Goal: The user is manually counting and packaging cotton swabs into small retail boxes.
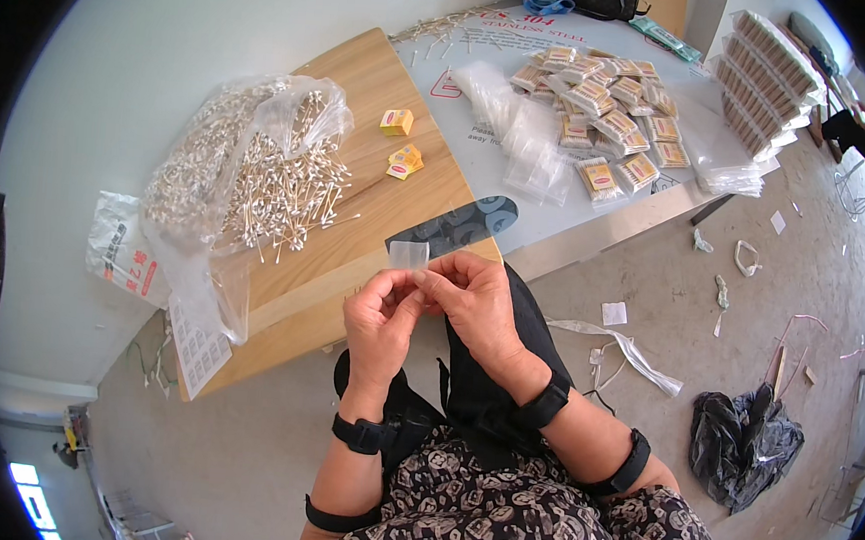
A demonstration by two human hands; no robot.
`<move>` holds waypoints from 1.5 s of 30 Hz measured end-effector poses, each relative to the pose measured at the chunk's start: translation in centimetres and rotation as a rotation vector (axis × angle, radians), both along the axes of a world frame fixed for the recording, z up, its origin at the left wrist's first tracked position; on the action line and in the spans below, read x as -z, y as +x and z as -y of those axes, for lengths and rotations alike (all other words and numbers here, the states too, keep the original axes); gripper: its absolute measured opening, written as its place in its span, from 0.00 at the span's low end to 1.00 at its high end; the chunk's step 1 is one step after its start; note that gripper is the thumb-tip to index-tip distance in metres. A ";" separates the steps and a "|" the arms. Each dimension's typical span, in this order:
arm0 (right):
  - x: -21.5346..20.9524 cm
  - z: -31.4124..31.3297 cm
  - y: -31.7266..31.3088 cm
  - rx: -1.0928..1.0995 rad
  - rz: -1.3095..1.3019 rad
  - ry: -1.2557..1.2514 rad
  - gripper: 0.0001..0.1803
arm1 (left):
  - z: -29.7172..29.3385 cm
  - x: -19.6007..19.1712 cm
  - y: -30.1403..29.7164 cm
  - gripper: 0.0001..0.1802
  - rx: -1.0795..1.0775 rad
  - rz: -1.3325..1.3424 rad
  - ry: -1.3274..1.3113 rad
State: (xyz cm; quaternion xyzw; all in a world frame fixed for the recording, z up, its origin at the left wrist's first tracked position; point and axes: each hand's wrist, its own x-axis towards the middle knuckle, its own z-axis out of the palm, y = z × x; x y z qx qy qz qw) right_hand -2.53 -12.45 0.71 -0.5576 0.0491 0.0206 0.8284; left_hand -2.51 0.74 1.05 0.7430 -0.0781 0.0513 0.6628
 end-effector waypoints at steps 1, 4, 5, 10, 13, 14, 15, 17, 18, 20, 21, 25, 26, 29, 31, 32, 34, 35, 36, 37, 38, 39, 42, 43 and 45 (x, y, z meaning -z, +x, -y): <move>0.1 0.0 0.0 0.001 0.000 0.000 0.10 | -0.1 0.3 0.1 0.04 0.029 0.010 0.031; 0.2 0.0 0.0 0.011 -0.006 0.006 0.10 | -0.2 0.0 -0.1 0.06 0.054 0.015 0.089; 0.1 0.0 0.0 0.007 -0.013 0.005 0.09 | -0.1 -0.3 -0.2 0.07 0.051 0.010 0.116; 0.0 0.2 0.0 -0.002 -0.049 -0.027 0.09 | 0.6 -1.2 -0.2 0.11 0.030 0.116 0.247; 0.6 0.1 0.1 -0.009 -0.022 -0.021 0.09 | 0.6 -1.1 -0.3 0.12 0.025 0.100 0.190; 0.7 0.0 0.1 -0.014 -0.011 0.018 0.09 | 0.5 -0.9 -0.3 0.12 0.021 0.059 0.118; 0.7 0.0 0.1 -0.018 0.000 0.057 0.09 | 0.4 -0.7 -0.3 0.12 0.020 0.059 0.118; 0.6 0.0 0.0 -0.028 -0.009 0.066 0.09 | 0.0 -0.4 -0.2 0.11 0.027 -0.010 0.075; 0.6 0.1 0.0 -0.035 -0.018 0.075 0.09 | 0.0 -0.2 -0.1 0.11 0.029 -0.011 0.074; 0.7 0.2 0.0 -0.033 -0.021 0.076 0.09 | -0.1 0.0 0.0 0.10 0.063 -0.030 0.057; 0.8 0.3 0.0 -0.033 -0.023 0.077 0.09 | 0.0 0.2 0.1 0.10 0.065 -0.031 0.056; 0.5 0.0 0.0 -0.029 -0.037 0.069 0.09 | -0.1 0.1 0.0 0.09 0.025 -0.001 0.014; 0.3 0.0 -0.1 -0.036 -0.033 0.050 0.09 | -0.1 0.0 0.0 0.09 0.026 0.014 0.018; 0.4 0.0 0.0 -0.037 -0.023 0.005 0.09 | -0.4 0.6 0.1 0.09 0.069 0.059 0.139; 0.5 0.0 0.0 -0.037 -0.014 -0.016 0.09 | -0.2 -0.1 -0.1 0.10 0.063 0.059 0.167; 0.6 0.1 0.0 -0.037 -0.012 -0.018 0.09 | -0.1 -0.3 -0.1 0.10 0.057 0.060 0.195; 0.7 0.0 -0.1 -0.039 -0.008 -0.020 0.09 | 0.0 0.2 0.0 0.10 0.034 0.060 0.142; 0.7 0.0 -0.1 -0.039 -0.011 -0.001 0.09 | 0.0 0.4 0.0 0.10 0.012 0.060 0.087; 0.7 0.0 -0.1 -0.039 -0.013 0.017 0.09 | -0.1 0.5 0.0 0.10 0.011 0.060 0.087; 0.6 -0.1 -0.1 -0.039 -0.013 0.017 0.09 | -0.2 0.6 0.1 0.09 0.019 0.036 0.054; 0.6 -0.1 -0.1 -0.039 -0.017 0.029 0.09 | -0.2 0.6 0.1 0.08 0.029 0.011 0.020; 0.6 -0.1 -0.1 -0.038 -0.021 0.042 0.09 | -0.2 0.5 0.1 0.08 0.029 0.010 0.020; 1.0 0.1 -0.1 -0.038 -0.017 0.029 0.09 | -0.1 0.0 0.0 0.07 0.045 -0.026 -0.042; 0.9 0.1 -0.1 -0.039 -0.017 0.029 0.09 | -0.1 0.0 0.0 0.07 0.039 -0.026 -0.025; 0.8 0.0 -0.1 -0.037 -0.023 0.056 0.10 | -0.2 0.0 0.0 0.07 0.034 -0.027 -0.009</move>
